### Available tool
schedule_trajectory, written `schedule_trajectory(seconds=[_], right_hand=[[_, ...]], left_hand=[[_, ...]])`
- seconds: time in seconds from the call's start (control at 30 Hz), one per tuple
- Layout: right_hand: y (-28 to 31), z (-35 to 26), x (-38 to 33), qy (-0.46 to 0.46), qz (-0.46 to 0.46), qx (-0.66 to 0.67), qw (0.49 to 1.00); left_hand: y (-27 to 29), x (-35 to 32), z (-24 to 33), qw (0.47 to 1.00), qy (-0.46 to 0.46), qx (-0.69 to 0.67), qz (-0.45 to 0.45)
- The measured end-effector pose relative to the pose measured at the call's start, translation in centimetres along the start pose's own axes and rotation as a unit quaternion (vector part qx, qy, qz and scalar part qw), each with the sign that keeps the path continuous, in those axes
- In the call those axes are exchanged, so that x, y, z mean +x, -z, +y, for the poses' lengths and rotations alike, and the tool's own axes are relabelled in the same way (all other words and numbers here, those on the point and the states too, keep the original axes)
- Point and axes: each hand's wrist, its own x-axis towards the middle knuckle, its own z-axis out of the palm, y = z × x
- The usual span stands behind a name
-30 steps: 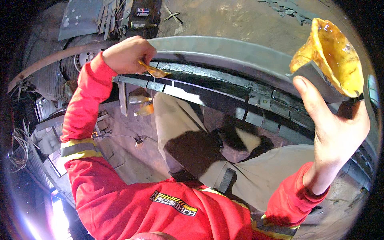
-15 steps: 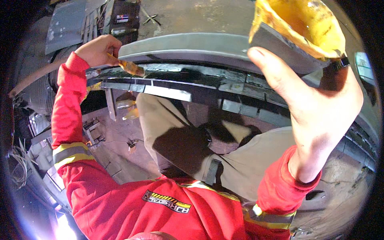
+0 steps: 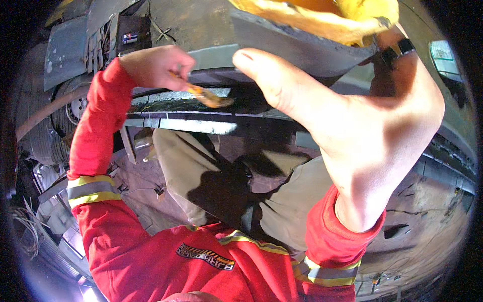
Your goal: The person pours a viscous amber liquid from a plastic bottle into a small container. They then use a brush to apply the liquid onto a curved metal surface, repeatedly dipping the brush into the container to reload the substance.
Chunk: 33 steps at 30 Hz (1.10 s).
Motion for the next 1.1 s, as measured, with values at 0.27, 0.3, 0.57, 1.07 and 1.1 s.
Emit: schedule_trajectory(seconds=[0.27,0.3,0.57,1.07,1.1], right_hand=[[0.1,-0.6,-0.4,-0.049,0.023,0.003,0.999],[0.4,-0.3,-0.2,0.016,0.013,-0.043,0.999],[-1.1,-0.3,0.3,0.196,-0.008,-0.075,0.978],[-2.3,-0.8,-1.6,0.264,-0.039,-0.163,0.950],[-2.3,-1.0,-1.6,0.258,-0.043,-0.161,0.952]], left_hand=[[-0.9,-1.4,5.6,0.983,-0.047,0.146,0.102],[-0.3,-2.4,5.5,0.991,-0.062,0.062,0.098],[0.8,-20.2,12.4,0.843,-0.082,0.130,0.515],[2.1,-16.0,19.9,0.849,-0.132,0.307,0.409],[2.1,-15.9,19.6,0.846,-0.116,0.324,0.408]])
